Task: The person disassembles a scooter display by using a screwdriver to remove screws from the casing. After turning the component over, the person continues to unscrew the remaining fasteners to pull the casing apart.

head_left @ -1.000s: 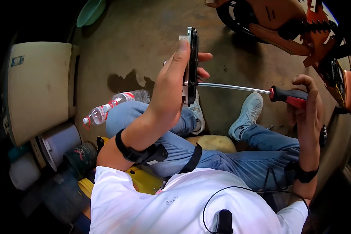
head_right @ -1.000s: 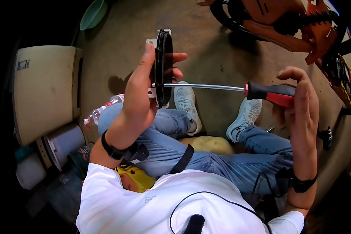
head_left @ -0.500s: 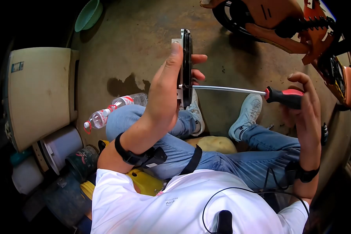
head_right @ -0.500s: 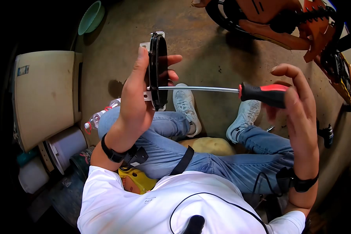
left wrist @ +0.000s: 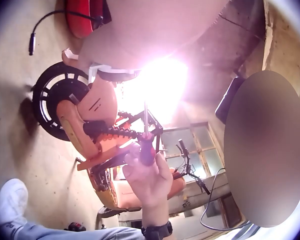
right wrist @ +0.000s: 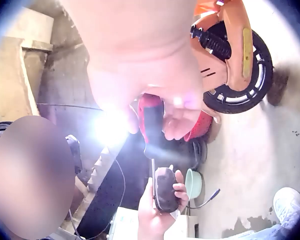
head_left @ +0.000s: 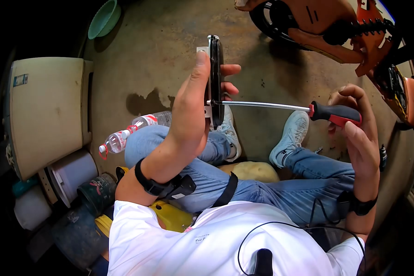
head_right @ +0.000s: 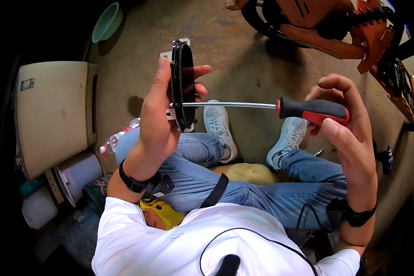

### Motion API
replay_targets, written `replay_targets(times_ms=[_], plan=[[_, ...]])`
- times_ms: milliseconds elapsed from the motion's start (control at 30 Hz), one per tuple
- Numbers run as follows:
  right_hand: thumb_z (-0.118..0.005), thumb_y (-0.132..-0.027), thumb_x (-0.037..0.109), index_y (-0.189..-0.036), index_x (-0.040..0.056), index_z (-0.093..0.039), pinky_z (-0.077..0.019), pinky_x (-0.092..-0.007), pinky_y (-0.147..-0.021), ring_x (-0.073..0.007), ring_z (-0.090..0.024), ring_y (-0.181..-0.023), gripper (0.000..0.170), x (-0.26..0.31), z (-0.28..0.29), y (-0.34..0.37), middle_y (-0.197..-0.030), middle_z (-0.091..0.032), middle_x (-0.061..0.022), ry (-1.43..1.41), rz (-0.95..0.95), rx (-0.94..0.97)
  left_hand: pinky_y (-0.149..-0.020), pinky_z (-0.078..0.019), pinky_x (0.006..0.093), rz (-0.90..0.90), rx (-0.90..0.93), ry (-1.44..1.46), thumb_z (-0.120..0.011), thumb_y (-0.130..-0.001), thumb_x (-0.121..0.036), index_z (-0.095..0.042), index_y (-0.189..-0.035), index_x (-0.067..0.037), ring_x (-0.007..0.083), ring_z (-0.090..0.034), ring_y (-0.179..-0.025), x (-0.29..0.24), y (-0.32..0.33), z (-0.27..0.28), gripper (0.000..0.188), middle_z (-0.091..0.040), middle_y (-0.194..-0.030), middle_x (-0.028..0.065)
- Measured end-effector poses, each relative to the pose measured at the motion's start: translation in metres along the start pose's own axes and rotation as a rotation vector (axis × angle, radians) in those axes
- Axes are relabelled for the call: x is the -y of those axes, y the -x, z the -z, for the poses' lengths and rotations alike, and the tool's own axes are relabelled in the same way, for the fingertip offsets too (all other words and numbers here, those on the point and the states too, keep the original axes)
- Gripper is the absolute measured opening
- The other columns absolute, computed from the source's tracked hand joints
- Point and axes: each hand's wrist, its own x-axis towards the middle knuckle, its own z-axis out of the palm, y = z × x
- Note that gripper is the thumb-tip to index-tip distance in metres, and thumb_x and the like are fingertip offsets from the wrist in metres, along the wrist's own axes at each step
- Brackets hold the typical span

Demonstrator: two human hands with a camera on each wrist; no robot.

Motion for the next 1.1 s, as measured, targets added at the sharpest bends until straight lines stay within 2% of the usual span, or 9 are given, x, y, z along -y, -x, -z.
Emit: replay_targets(times_ms=[67, 167, 267, 333, 400, 433, 667, 767, 1100], plan=[[-0.057, -0.094, 0.042, -0.128, 0.0019, -0.044, -0.0455, -0.0212, -0.068, -0.0101, -0.060, -0.074, 0.054, 0.001, 0.007, 0.000, -0.087, -0.062, -0.0061, -0.016, -0.009, 0.024, -0.071, -0.0460, 0.0215, -0.031, -0.018, 0.017, -0.043, -0.100, -0.056, -0.063, -0.111, 0.000, 0.0075, -0.058, -0.081, 0.001, 0.000, -0.002, 0.060, -0.065, -0.103, 0.0067], [-0.047, -0.102, 0.036, -0.122, 0.0019, -0.048, -0.0447, -0.0213, -0.059, -0.0075, -0.060, -0.071, 0.039, -0.003, 0.016, 0.000, -0.086, -0.062, -0.0053, 0.002, -0.099, 0.088, -0.072, -0.0461, 0.0222, -0.014, 0.026, -0.004, -0.043, -0.100, -0.056, -0.062, -0.112, 0.000, 0.0083, -0.058, -0.082, 0.002, 0.000, 0.002, 0.060, -0.065, -0.106, 0.0074], [-0.044, -0.103, 0.039, -0.120, 0.0016, -0.048, -0.0431, -0.0206, -0.054, -0.0066, -0.059, -0.067, 0.041, -0.001, 0.021, -0.001, -0.084, -0.061, -0.0047, -0.078, -0.131, 0.203, -0.072, -0.0461, 0.0221, -0.010, 0.026, 0.007, -0.043, -0.100, -0.056, -0.061, -0.112, 0.000, 0.0082, -0.058, -0.083, 0.002, 0.001, 0.001, 0.060, -0.065, -0.108, 0.0076], [-0.050, -0.100, 0.038, -0.122, 0.0002, -0.047, -0.0450, -0.0209, -0.060, -0.0079, -0.058, -0.071, 0.044, 0.000, 0.012, 0.000, -0.087, -0.061, -0.0055, -0.095, -0.165, 0.119, -0.072, -0.0459, 0.0220, -0.019, 0.020, 0.010, -0.043, -0.100, -0.056, -0.061, -0.112, -0.001, 0.0079, -0.058, -0.083, 0.002, 0.001, 0.001, 0.060, -0.065, -0.108, 0.0077], [-0.057, -0.095, 0.035, -0.125, -0.0006, -0.047, -0.0465, -0.0219, -0.066, -0.0100, -0.058, -0.076, 0.047, -0.001, 0.007, 0.000, -0.092, -0.060, -0.0071, 0.035, 0.042, 0.108, -0.072, -0.0458, 0.0218, -0.031, 0.014, 0.012, -0.043, -0.100, -0.056, -0.061, -0.112, -0.001, 0.0077, -0.058, -0.083, 0.001, 0.000, 0.001, 0.059, -0.065, -0.108, 0.0077], [-0.061, -0.090, 0.030, -0.122, -0.0016, -0.051, -0.0472, -0.0236, -0.072, -0.0117, -0.058, -0.081, 0.047, -0.001, 0.014, 0.000, -0.097, -0.059, -0.0086, 0.027, -0.012, 0.147, -0.072, -0.0455, 0.0217, -0.037, 0.008, 0.015, -0.043, -0.100, -0.056, -0.062, -0.112, -0.001, 0.0075, -0.058, -0.083, 0.001, 0.000, 0.000, 0.059, -0.064, -0.106, 0.0073], [-0.060, -0.092, 0.032, -0.113, -0.0032, -0.057, -0.0501, -0.0243, -0.068, -0.0120, -0.061, -0.081, 0.041, -0.003, 0.013, -0.002, -0.096, -0.061, -0.0097, -0.003, -0.038, 0.158, -0.071, -0.0438, 0.0216, -0.090, -0.028, -0.025, -0.042, -0.100, -0.057, -0.062, -0.111, -0.001, 0.0066, -0.054, -0.078, -0.001, 0.002, -0.005, 0.061, -0.062, -0.091, 0.0035], [-0.057, -0.095, 0.035, -0.114, -0.0041, -0.056, -0.0501, -0.0234, -0.063, -0.0113, -0.061, -0.074, 0.043, -0.008, 0.011, -0.002, -0.086, -0.063, -0.0088, -0.091, -0.134, 0.144, -0.072, -0.0427, 0.0212, -0.085, 0.016, -0.068, -0.042, -0.100, -0.057, -0.063, -0.111, -0.002, 0.0061, -0.053, -0.077, 0.000, 0.002, 0.002, 0.060, -0.060, -0.087, 0.0017], [-0.051, -0.100, 0.029, -0.116, -0.0033, -0.054, -0.0469, -0.0232, -0.062, -0.0106, -0.059, -0.075, 0.037, -0.016, 0.017, -0.008, -0.087, -0.062, -0.0088, -0.291, -0.260, 0.221, -0.073, -0.0383, 0.0212, -0.158, 0.032, -0.086, -0.050, -0.096, -0.058, -0.061, -0.112, -0.005, 0.0061, -0.049, -0.079, -0.004, 0.004, 0.000, 0.056, -0.057, -0.088, 0.0003]])
